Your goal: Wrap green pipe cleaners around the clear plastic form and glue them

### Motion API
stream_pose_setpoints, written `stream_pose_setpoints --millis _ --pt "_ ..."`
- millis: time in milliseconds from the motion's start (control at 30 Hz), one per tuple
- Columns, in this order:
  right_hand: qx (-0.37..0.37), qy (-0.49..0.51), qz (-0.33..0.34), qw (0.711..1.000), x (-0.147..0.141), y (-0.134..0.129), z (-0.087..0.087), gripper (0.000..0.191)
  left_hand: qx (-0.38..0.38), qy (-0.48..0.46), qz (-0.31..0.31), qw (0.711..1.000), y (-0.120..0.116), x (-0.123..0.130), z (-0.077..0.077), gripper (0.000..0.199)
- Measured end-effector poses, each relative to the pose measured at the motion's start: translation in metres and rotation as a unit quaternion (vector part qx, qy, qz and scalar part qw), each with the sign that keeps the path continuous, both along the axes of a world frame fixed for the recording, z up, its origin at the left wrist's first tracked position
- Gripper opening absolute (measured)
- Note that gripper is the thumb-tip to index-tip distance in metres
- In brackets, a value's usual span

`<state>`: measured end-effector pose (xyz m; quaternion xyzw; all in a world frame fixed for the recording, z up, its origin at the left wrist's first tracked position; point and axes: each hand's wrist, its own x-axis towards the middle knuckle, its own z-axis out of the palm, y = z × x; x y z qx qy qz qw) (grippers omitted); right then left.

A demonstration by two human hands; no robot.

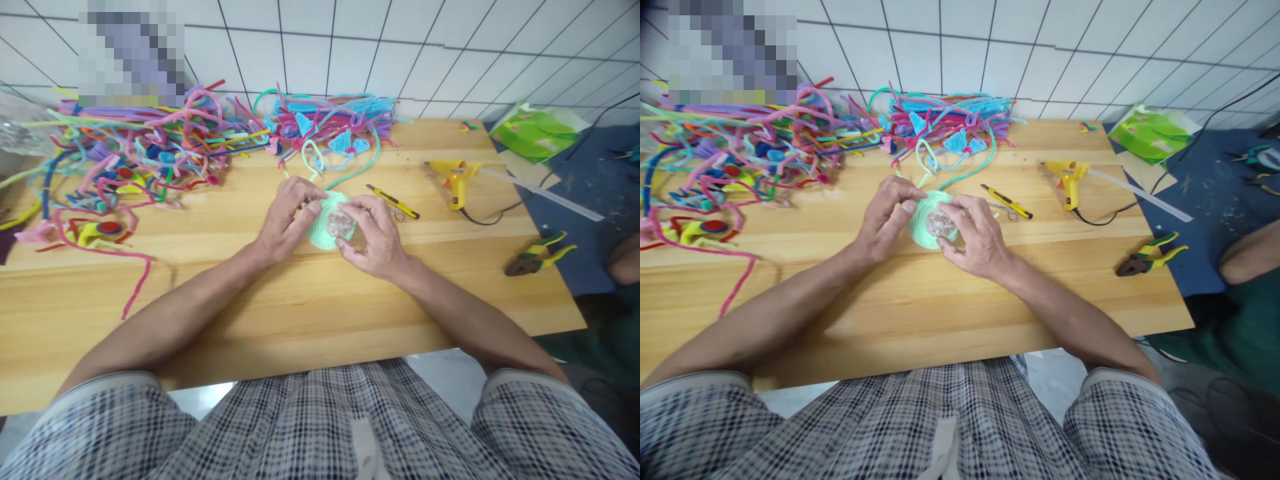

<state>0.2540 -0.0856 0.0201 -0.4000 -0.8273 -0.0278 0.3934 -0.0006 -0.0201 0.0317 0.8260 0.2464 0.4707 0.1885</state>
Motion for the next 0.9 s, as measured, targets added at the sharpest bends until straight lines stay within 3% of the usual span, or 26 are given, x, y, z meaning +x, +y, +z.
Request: stream_pose_setpoints --millis 100,200,333,567,733,900 --pt "-0.002 -0.001 0.006 1.000 -0.001 0.000 -0.001 0.068 -0.098 -0.026 -0.023 0.995 0.004 0.000 -0.001 0.046" --pt "-0.028 0.001 0.006 1.000 -0.001 -0.001 -0.001 0.066 -0.189 -0.032 -0.084 0.978 0.007 0.001 -0.006 0.056" --pt "-0.026 0.003 0.011 1.000 0.000 -0.002 -0.002 0.069 -0.249 0.005 -0.138 0.959 0.011 0.000 -0.011 0.058" --pt "-0.017 -0.006 0.022 1.000 0.002 -0.001 -0.001 0.071 -0.253 0.002 -0.141 0.957 0.014 -0.003 -0.007 0.047" --pt "0.007 0.009 0.048 0.999 0.003 0.002 0.003 0.077 -0.163 0.017 -0.101 0.981 0.016 -0.003 -0.015 0.057" --pt "0.013 0.003 0.037 0.999 0.002 0.000 0.011 0.072 -0.147 0.006 -0.057 0.988 0.008 0.002 -0.022 0.070"
